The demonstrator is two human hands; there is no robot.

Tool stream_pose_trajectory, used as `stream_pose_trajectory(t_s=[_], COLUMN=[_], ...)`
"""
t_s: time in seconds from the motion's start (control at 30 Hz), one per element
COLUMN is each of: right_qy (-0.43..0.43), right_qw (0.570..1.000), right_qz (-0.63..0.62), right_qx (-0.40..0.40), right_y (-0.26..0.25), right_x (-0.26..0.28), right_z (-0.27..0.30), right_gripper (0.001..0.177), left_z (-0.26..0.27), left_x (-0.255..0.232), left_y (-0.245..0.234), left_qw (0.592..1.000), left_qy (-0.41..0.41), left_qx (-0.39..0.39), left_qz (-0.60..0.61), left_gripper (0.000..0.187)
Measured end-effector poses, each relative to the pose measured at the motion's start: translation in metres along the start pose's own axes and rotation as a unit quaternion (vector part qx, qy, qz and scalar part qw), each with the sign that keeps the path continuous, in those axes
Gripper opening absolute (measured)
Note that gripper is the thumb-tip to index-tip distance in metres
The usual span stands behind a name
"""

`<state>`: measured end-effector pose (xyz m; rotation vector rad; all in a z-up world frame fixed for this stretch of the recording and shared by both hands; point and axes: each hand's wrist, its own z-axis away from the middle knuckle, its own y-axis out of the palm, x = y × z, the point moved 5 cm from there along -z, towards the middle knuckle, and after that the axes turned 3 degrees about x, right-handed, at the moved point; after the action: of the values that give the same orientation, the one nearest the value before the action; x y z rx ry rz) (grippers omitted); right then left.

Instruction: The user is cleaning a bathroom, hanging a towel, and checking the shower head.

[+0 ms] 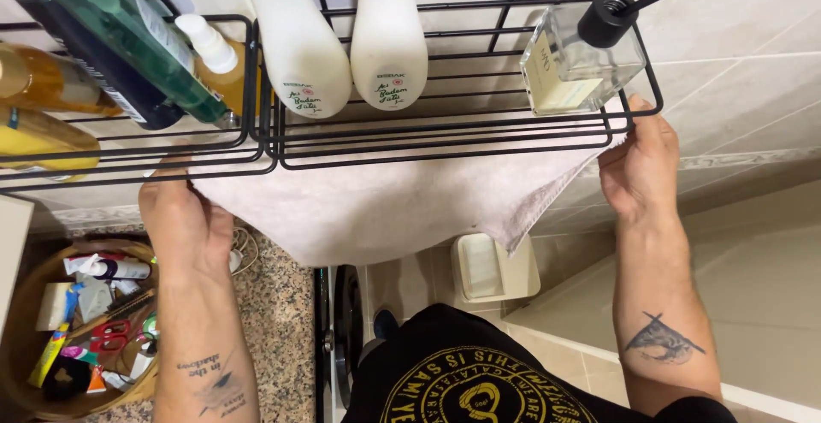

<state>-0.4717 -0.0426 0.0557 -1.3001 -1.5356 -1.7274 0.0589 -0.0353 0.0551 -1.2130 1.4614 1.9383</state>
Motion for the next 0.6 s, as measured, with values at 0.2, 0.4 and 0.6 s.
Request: stream_pose_trajectory(t_s=[0.2, 0.4, 0.6], right_qy=[-0.049, 0.043, -0.054], right_qw=[0.999, 0.993, 0.933], right_qz=[-0.01, 0.097, 0.351], right_qx=[0.01, 0.056, 0.062], right_y=[-0.024, -0.04, -0.014], right_x=[-0.028, -0.045, -0.015], right_z=[-0.017, -0.017, -0.016], right_gripper=[0.016, 0.012, 0.017], left_z=[-0.006, -0.025, -0.016], left_x=[0.006, 0.046, 0.025], left_y=[0.002, -0.05, -0.014], left_qw=[0.999, 0.993, 0.979], left_qy=[0.029, -0.019, 0.136], left_qx=[0.01, -0.002, 0.064], left_qz=[0.016, -0.117, -0.134], left_gripper=[0.024, 0.02, 0.01])
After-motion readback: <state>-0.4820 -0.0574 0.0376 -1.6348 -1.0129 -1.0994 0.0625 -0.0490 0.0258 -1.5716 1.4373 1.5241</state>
